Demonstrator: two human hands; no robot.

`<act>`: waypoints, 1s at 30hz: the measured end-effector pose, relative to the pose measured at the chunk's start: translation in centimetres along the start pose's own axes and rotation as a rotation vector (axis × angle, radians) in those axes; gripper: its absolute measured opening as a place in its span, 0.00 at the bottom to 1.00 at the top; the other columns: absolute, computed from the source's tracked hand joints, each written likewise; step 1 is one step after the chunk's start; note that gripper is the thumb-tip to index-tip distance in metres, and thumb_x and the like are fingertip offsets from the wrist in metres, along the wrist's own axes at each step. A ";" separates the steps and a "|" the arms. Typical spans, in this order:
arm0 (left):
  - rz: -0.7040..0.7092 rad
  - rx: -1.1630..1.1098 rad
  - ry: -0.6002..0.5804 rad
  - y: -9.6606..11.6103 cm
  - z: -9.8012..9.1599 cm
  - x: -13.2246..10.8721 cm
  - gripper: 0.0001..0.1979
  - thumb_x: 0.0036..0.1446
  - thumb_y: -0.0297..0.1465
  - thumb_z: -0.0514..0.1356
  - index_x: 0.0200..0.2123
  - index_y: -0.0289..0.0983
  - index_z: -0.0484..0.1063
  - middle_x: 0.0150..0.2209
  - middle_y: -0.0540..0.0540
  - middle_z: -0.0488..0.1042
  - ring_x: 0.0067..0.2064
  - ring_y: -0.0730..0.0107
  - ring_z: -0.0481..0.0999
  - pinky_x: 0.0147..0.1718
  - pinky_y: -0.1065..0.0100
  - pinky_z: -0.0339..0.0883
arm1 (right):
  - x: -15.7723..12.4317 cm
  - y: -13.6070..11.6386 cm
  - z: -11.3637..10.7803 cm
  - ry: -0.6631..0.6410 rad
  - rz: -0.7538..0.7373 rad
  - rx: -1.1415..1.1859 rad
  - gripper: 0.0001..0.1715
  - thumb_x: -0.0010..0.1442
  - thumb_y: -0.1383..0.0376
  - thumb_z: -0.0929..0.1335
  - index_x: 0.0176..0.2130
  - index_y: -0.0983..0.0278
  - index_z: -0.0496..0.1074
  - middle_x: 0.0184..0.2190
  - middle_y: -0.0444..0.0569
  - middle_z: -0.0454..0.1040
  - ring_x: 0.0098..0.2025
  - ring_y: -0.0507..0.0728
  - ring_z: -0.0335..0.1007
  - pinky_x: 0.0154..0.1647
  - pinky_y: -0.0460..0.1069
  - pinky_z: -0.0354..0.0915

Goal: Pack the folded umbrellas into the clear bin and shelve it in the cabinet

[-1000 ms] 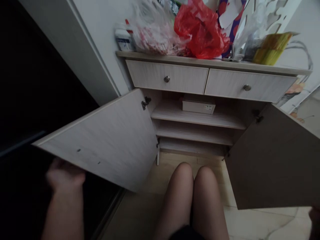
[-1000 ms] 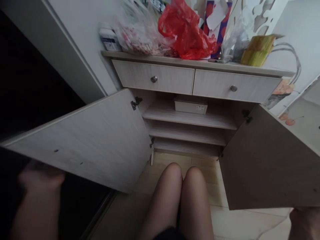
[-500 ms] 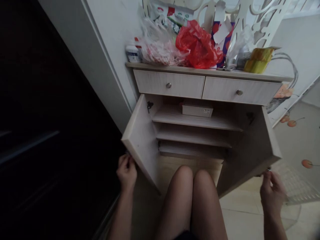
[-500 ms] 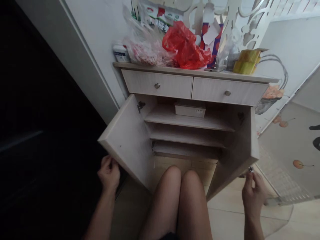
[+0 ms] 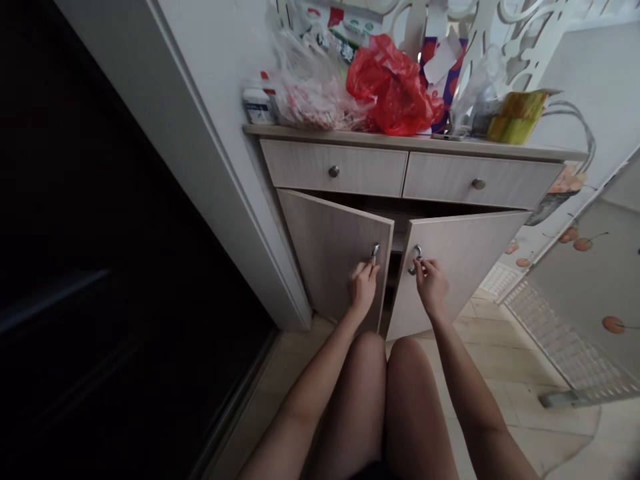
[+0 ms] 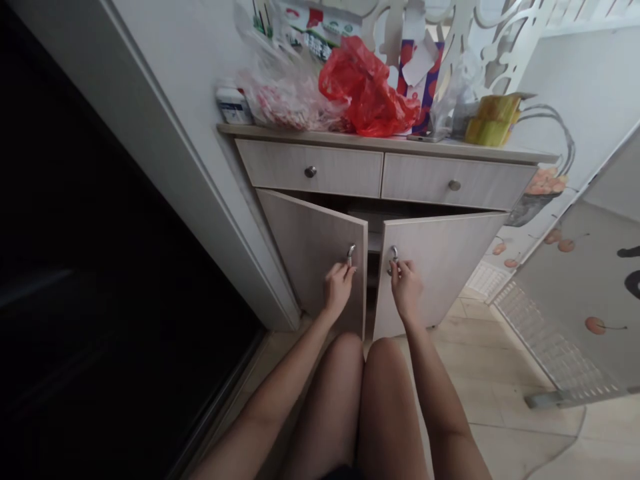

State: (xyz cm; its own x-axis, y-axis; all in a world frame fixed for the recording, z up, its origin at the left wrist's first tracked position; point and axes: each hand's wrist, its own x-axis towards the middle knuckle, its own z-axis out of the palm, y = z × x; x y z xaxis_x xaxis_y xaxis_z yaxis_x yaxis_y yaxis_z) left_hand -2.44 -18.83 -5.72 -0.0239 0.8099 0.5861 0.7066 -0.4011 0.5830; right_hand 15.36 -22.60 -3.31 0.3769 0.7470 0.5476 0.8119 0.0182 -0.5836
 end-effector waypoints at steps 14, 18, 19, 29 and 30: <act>0.024 0.175 0.012 0.9 6.4 6.0 0.12 0.67 0.32 0.54 0.46 0.37 0.77 0.36 0.38 0.76 0.41 0.58 0.75 0.40 0.63 0.62 | 5.7 -1.8 5.1 -0.070 0.022 -0.143 0.26 0.73 0.55 0.57 0.43 0.64 0.78 0.41 0.52 0.74 0.32 0.51 0.68 0.29 0.47 0.49; 0.020 0.168 0.008 0.7 6.9 6.8 0.12 0.67 0.32 0.55 0.47 0.38 0.77 0.37 0.38 0.77 0.41 0.59 0.75 0.39 0.63 0.62 | 6.6 -1.9 5.7 -0.072 0.025 -0.165 0.26 0.73 0.55 0.57 0.43 0.64 0.78 0.41 0.52 0.75 0.33 0.52 0.70 0.30 0.46 0.51; 0.014 0.169 -0.003 0.8 7.0 7.0 0.12 0.67 0.32 0.56 0.47 0.37 0.77 0.38 0.38 0.77 0.42 0.58 0.76 0.39 0.63 0.62 | 6.8 -1.9 5.8 -0.075 0.025 -0.166 0.26 0.73 0.55 0.57 0.43 0.64 0.78 0.41 0.53 0.76 0.33 0.52 0.70 0.30 0.46 0.52; 0.000 0.185 -0.080 0.7 7.8 8.5 0.14 0.67 0.28 0.54 0.50 0.34 0.76 0.41 0.35 0.78 0.43 0.57 0.76 0.40 0.62 0.62 | 8.4 -2.4 6.2 -0.129 0.059 -0.186 0.27 0.72 0.55 0.56 0.45 0.64 0.78 0.43 0.57 0.75 0.36 0.55 0.73 0.33 0.47 0.56; -0.002 0.176 -0.077 0.6 7.9 8.5 0.14 0.67 0.28 0.53 0.50 0.35 0.76 0.41 0.35 0.78 0.43 0.57 0.76 0.40 0.62 0.61 | 8.5 -2.4 6.3 -0.133 0.060 -0.186 0.27 0.72 0.55 0.56 0.46 0.64 0.78 0.43 0.57 0.75 0.36 0.55 0.73 0.33 0.47 0.57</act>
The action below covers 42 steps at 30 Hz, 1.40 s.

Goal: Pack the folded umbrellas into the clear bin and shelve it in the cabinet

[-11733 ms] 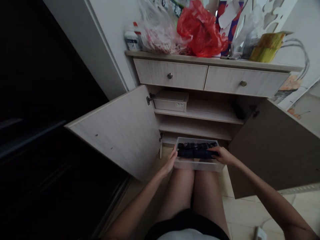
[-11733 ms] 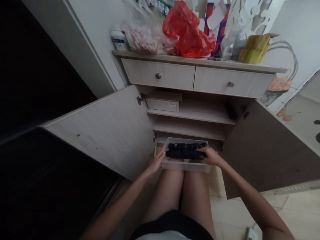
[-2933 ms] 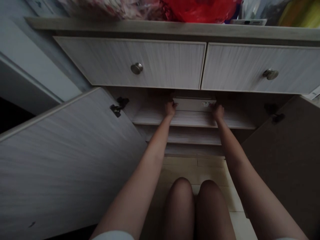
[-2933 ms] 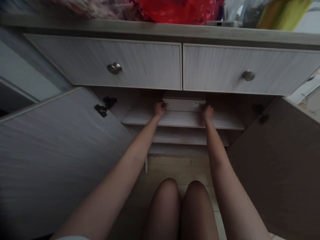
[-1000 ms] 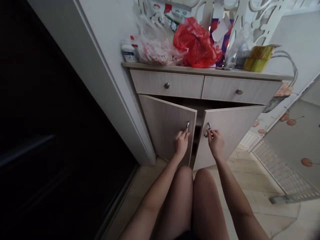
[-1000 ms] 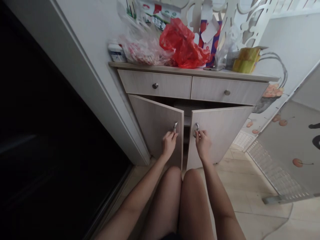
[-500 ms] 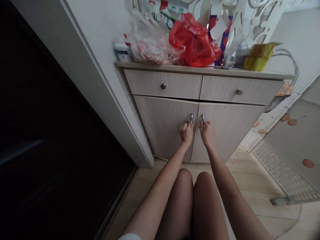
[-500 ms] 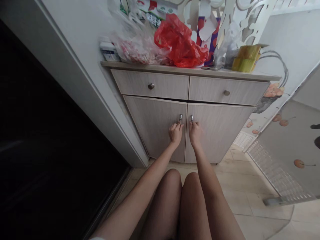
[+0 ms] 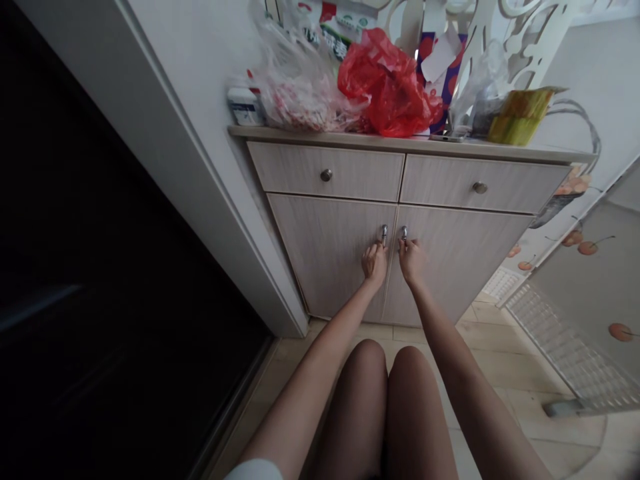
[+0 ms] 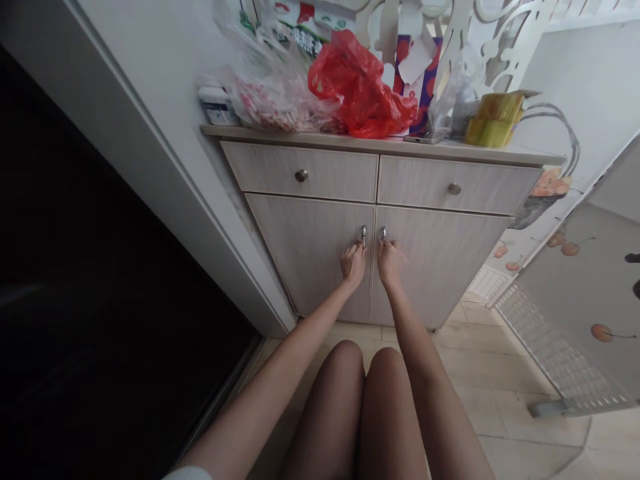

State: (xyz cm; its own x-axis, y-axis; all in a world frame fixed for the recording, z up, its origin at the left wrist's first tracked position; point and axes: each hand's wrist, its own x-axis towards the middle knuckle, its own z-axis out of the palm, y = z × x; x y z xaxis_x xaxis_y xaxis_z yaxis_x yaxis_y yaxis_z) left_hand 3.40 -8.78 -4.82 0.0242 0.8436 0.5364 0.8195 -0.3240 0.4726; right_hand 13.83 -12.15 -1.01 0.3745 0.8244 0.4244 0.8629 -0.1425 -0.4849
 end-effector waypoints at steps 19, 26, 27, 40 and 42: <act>-0.032 -0.081 -0.015 -0.7 1.3 0.3 0.20 0.70 0.34 0.47 0.56 0.36 0.73 0.42 0.36 0.77 0.41 0.58 0.76 0.38 0.64 0.58 | 0.4 1.1 2.9 0.072 -0.015 0.116 0.29 0.72 0.54 0.55 0.44 0.65 0.78 0.35 0.57 0.77 0.34 0.58 0.71 0.34 0.49 0.55; -0.056 -0.097 -0.062 -0.5 0.9 0.2 0.20 0.70 0.33 0.47 0.57 0.35 0.71 0.45 0.34 0.76 0.45 0.57 0.75 0.41 0.63 0.58 | 0.5 1.4 3.1 0.076 -0.005 0.207 0.29 0.71 0.52 0.56 0.43 0.66 0.78 0.32 0.58 0.76 0.34 0.59 0.70 0.36 0.51 0.57; -0.060 -0.108 -0.077 -0.3 0.6 0.2 0.20 0.70 0.32 0.48 0.57 0.35 0.71 0.46 0.34 0.76 0.46 0.57 0.74 0.42 0.63 0.59 | 0.6 1.4 2.9 0.061 -0.001 0.217 0.29 0.71 0.52 0.57 0.42 0.66 0.78 0.32 0.58 0.76 0.34 0.59 0.70 0.36 0.50 0.57; -0.375 -1.303 -0.479 -2.9 -8.8 -0.8 0.41 0.58 0.25 0.62 0.71 0.38 0.48 0.18 0.62 0.55 0.19 0.78 0.55 0.24 0.73 0.50 | -1.9 4.4 -5.1 -0.407 0.116 1.385 0.57 0.50 0.62 0.71 0.71 0.54 0.46 0.15 0.28 0.44 0.17 0.47 0.38 0.19 0.43 0.41; -0.375 -1.619 -0.534 -2.8 -10.2 -1.8 0.40 0.59 0.23 0.60 0.71 0.42 0.49 0.17 0.63 0.52 0.17 0.79 0.51 0.23 0.74 0.48 | -3.0 4.7 -6.4 -0.510 0.107 1.580 0.58 0.48 0.66 0.72 0.71 0.49 0.46 0.15 0.28 0.42 0.17 0.47 0.35 0.19 0.43 0.38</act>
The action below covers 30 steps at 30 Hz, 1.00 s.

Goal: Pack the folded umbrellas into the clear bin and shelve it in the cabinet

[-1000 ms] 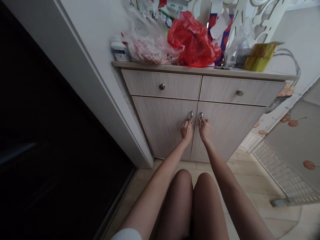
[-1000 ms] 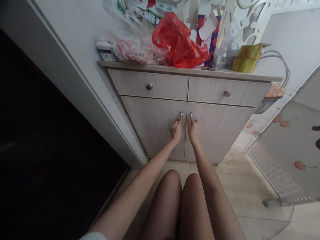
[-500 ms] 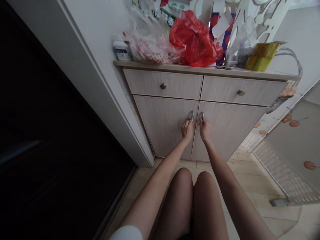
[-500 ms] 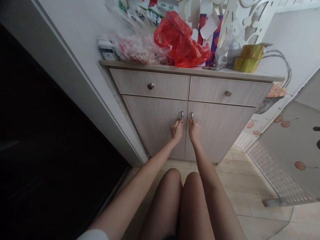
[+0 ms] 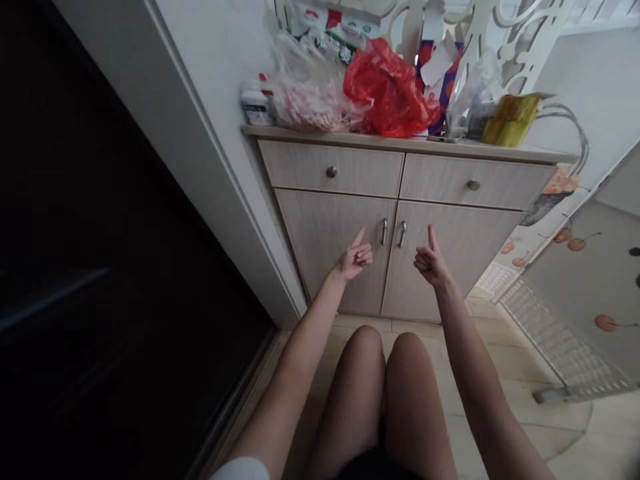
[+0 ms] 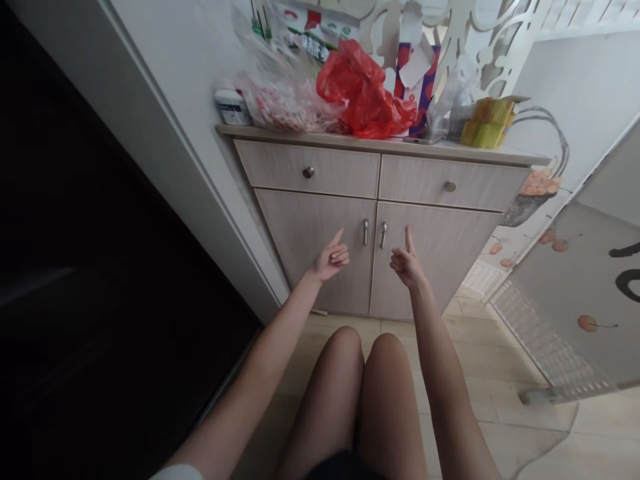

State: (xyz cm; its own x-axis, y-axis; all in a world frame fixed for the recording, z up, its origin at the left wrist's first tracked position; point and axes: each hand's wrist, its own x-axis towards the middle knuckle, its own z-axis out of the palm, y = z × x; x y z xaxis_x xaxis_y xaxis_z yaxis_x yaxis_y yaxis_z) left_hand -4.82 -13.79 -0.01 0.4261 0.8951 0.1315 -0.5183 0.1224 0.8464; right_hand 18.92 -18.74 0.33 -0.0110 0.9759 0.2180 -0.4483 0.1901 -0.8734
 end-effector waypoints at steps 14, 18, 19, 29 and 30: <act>0.140 -0.284 0.073 -2.9 2.4 -0.5 0.27 0.65 0.23 0.51 0.66 0.40 0.60 0.18 0.61 0.46 0.16 0.79 0.46 0.25 0.73 0.53 | -0.1 2.3 0.1 -0.130 0.000 0.314 0.50 0.53 0.70 0.69 0.68 0.43 0.51 0.16 0.29 0.35 0.17 0.47 0.25 0.17 0.43 0.32; 0.152 -0.037 0.156 -3.3 2.0 0.0 0.26 0.67 0.26 0.49 0.67 0.42 0.59 0.18 0.60 0.46 0.17 0.77 0.47 0.27 0.71 0.56 | 0.1 2.2 0.2 -0.021 -0.003 0.046 0.50 0.56 0.63 0.68 0.71 0.47 0.45 0.16 0.29 0.39 0.17 0.49 0.29 0.19 0.43 0.36; 0.149 0.023 0.168 -3.3 1.8 0.2 0.25 0.68 0.27 0.49 0.67 0.42 0.59 0.18 0.60 0.47 0.17 0.77 0.48 0.27 0.71 0.56 | 0.3 2.2 0.1 0.011 -0.009 -0.046 0.48 0.58 0.60 0.67 0.71 0.48 0.45 0.16 0.29 0.40 0.17 0.49 0.31 0.19 0.43 0.39; 0.164 1.136 0.507 -4.0 3.6 7.7 0.16 0.61 0.28 0.61 0.52 0.30 0.72 0.48 0.33 0.75 0.50 0.57 0.74 0.48 0.62 0.63 | 6.6 4.7 0.6 0.438 -0.280 -1.309 0.24 0.64 0.54 0.64 0.49 0.70 0.74 0.44 0.62 0.75 0.42 0.59 0.68 0.43 0.51 0.60; 0.163 1.206 0.500 -4.3 3.8 8.2 0.15 0.63 0.28 0.59 0.51 0.29 0.72 0.49 0.31 0.75 0.51 0.56 0.75 0.48 0.62 0.64 | 7.1 5.1 0.9 0.432 -0.242 -1.315 0.22 0.64 0.56 0.64 0.48 0.70 0.74 0.42 0.60 0.76 0.40 0.58 0.69 0.42 0.50 0.60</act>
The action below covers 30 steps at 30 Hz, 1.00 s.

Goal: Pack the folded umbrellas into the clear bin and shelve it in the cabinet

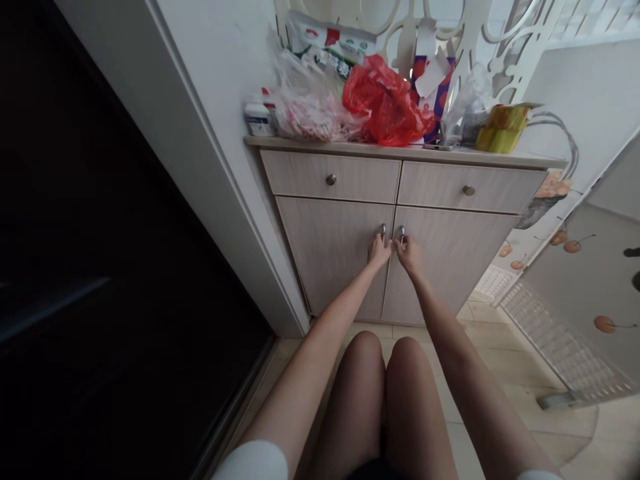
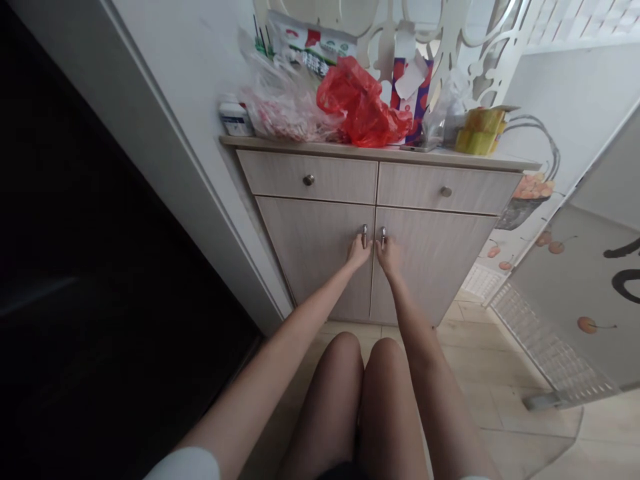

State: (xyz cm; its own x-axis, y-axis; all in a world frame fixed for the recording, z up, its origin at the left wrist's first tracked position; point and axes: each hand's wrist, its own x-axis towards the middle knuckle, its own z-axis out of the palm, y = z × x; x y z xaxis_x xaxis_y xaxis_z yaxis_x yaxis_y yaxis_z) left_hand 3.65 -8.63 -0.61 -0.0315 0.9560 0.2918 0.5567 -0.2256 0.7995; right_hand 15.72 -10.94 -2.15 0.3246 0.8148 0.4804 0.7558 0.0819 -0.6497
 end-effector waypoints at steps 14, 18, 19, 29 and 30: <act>0.204 0.051 0.080 -3.4 -3.0 -7.4 0.08 0.66 0.28 0.52 0.39 0.37 0.72 0.39 0.39 0.77 0.43 0.61 0.76 0.45 0.64 0.65 | -8.3 1.5 -3.9 0.056 -0.075 0.074 0.18 0.67 0.55 0.58 0.38 0.64 0.68 0.34 0.54 0.75 0.35 0.57 0.69 0.37 0.50 0.59; 0.223 -0.011 0.130 -4.8 -5.5 -10.9 0.07 0.66 0.30 0.53 0.38 0.38 0.71 0.36 0.41 0.77 0.41 0.63 0.77 0.44 0.66 0.66 | -12.9 3.1 -7.5 0.162 -0.122 0.027 0.21 0.68 0.52 0.56 0.39 0.64 0.68 0.33 0.53 0.74 0.35 0.58 0.68 0.36 0.50 0.59; 0.225 -0.023 0.152 -5.2 -6.3 -11.8 0.07 0.65 0.31 0.53 0.38 0.38 0.71 0.35 0.42 0.77 0.40 0.63 0.77 0.44 0.66 0.66 | -14.0 3.6 -8.6 0.189 -0.130 0.010 0.22 0.68 0.52 0.56 0.39 0.64 0.68 0.33 0.53 0.74 0.35 0.58 0.68 0.37 0.51 0.59; 0.198 -0.054 0.418 -10.2 -14.5 -18.8 0.17 0.62 0.46 0.51 0.39 0.39 0.69 0.34 0.42 0.78 0.36 0.61 0.79 0.38 0.64 0.70 | -21.2 9.2 -19.0 0.313 -0.063 -0.125 0.27 0.67 0.48 0.57 0.40 0.65 0.73 0.33 0.55 0.76 0.32 0.58 0.70 0.37 0.52 0.63; 0.190 -0.038 0.460 -10.7 -15.2 -19.2 0.18 0.61 0.47 0.51 0.39 0.39 0.69 0.34 0.42 0.78 0.37 0.61 0.79 0.37 0.64 0.71 | -21.6 9.9 -19.8 0.326 -0.052 -0.136 0.27 0.66 0.48 0.58 0.41 0.65 0.73 0.34 0.55 0.77 0.33 0.58 0.70 0.37 0.52 0.63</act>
State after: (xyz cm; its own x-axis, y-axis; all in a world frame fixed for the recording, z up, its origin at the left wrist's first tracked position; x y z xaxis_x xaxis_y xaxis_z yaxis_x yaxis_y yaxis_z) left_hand -14.35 -27.37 -6.79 -0.3000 0.7172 0.6290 0.5579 -0.4029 0.7256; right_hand 27.39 -39.11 -7.31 0.4314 0.5836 0.6880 0.8377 0.0240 -0.5456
